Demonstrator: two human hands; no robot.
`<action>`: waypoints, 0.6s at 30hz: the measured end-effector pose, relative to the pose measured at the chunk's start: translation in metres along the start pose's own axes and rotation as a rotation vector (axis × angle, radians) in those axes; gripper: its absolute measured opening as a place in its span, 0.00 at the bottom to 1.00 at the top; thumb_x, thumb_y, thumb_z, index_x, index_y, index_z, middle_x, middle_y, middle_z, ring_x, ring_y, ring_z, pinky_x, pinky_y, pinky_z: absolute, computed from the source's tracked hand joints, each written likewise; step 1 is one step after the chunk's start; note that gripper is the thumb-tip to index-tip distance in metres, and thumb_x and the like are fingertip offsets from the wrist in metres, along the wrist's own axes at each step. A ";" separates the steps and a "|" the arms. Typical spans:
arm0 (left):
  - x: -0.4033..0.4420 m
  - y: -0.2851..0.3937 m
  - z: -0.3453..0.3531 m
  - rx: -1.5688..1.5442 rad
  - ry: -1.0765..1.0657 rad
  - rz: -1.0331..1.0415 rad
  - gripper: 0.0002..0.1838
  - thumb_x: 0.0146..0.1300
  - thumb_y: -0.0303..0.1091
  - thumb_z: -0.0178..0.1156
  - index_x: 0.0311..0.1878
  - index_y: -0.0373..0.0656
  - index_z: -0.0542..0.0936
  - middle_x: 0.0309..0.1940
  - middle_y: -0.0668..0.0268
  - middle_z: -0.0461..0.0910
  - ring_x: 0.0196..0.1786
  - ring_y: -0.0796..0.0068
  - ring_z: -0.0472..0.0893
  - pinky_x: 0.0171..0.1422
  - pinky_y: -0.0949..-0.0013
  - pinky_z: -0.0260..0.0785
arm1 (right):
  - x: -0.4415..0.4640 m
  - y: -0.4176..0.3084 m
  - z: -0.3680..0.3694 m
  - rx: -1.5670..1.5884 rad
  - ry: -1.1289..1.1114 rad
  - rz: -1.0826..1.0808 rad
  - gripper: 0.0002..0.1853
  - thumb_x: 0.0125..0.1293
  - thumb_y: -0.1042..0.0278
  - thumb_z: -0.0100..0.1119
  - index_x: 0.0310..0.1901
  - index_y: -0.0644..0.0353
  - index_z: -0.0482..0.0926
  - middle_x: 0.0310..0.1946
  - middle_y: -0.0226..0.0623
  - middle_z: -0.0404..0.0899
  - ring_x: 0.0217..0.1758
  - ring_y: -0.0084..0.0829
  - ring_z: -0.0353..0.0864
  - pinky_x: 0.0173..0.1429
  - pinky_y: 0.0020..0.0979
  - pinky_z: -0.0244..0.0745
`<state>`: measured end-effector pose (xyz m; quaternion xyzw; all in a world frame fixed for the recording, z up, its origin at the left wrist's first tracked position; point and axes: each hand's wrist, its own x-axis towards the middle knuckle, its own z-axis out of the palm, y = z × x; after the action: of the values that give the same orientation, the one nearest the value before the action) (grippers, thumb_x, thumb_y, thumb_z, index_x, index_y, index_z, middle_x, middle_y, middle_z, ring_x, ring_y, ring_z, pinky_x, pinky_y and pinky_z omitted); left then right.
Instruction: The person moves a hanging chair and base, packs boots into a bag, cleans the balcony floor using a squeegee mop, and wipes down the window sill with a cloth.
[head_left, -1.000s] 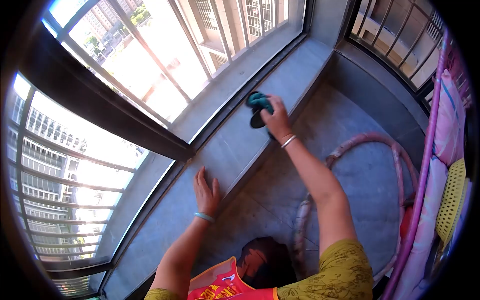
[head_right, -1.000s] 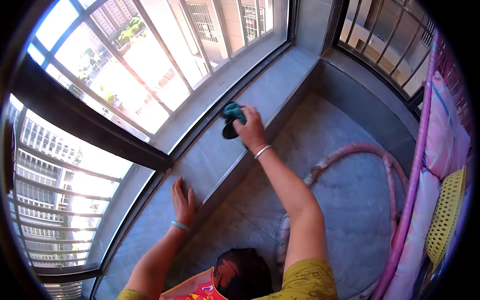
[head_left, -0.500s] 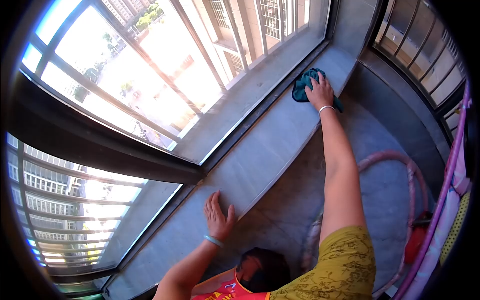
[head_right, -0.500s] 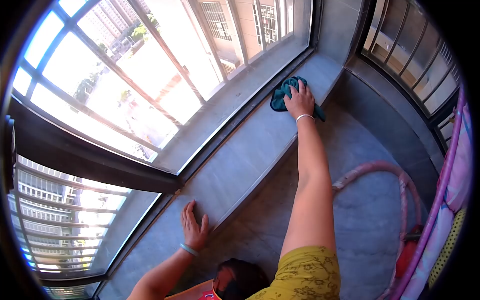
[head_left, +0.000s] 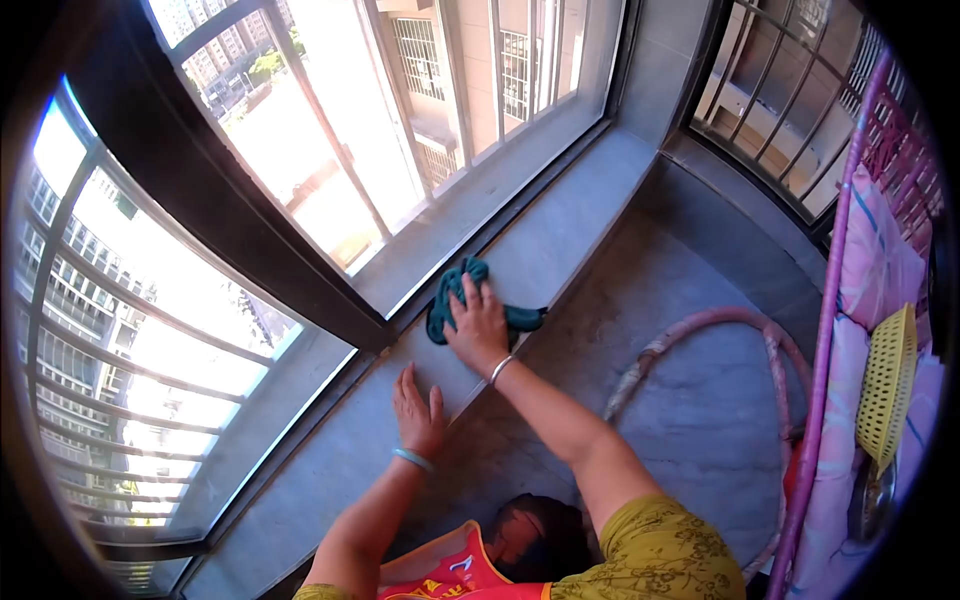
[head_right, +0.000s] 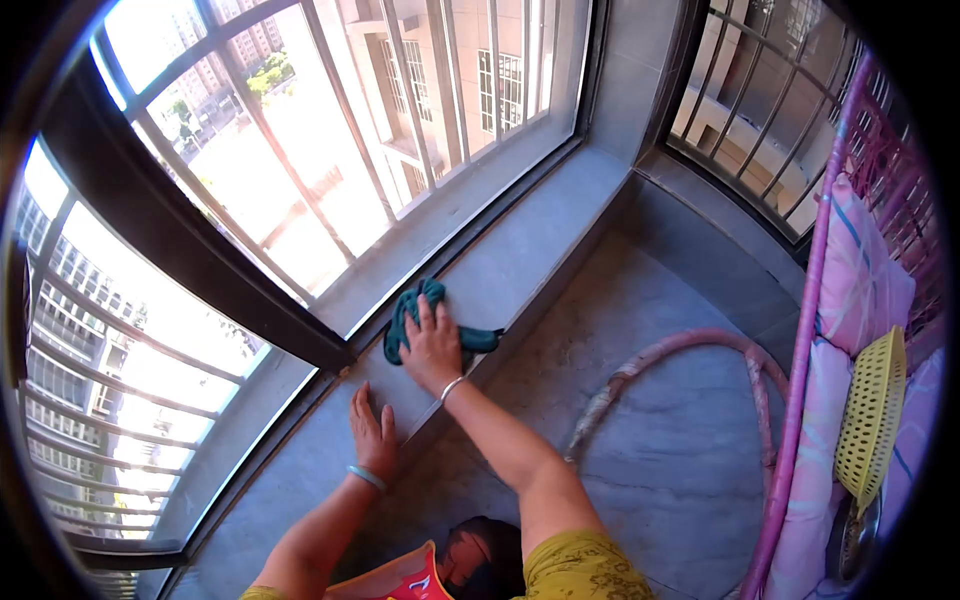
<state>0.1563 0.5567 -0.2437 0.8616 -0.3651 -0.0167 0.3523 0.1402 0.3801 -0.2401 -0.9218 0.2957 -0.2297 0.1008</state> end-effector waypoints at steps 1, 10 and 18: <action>0.002 -0.002 0.000 -0.088 0.050 0.022 0.28 0.59 0.37 0.51 0.61 0.36 0.60 0.57 0.49 0.62 0.61 0.51 0.60 0.65 0.54 0.49 | -0.014 -0.018 -0.002 0.031 -0.047 -0.038 0.29 0.54 0.51 0.56 0.57 0.53 0.70 0.66 0.41 0.53 0.66 0.46 0.52 0.65 0.44 0.52; 0.062 0.028 -0.009 -0.201 0.117 0.274 0.17 0.60 0.27 0.47 0.53 0.36 0.69 0.52 0.52 0.68 0.57 0.52 0.67 0.63 0.56 0.56 | 0.000 0.004 -0.029 0.766 -0.488 0.090 0.23 0.61 0.56 0.49 0.56 0.55 0.71 0.66 0.43 0.52 0.68 0.42 0.54 0.65 0.43 0.56; 0.114 0.014 0.036 0.022 -0.084 0.447 0.18 0.57 0.27 0.46 0.51 0.39 0.72 0.55 0.56 0.71 0.61 0.55 0.67 0.65 0.59 0.56 | -0.018 -0.002 0.002 0.175 -0.170 -0.117 0.31 0.61 0.59 0.47 0.63 0.63 0.55 0.63 0.50 0.56 0.66 0.42 0.57 0.68 0.41 0.50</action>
<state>0.2209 0.4559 -0.2359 0.7616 -0.5614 0.0296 0.3224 0.1294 0.3927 -0.2482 -0.9413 0.2106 -0.1810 0.1919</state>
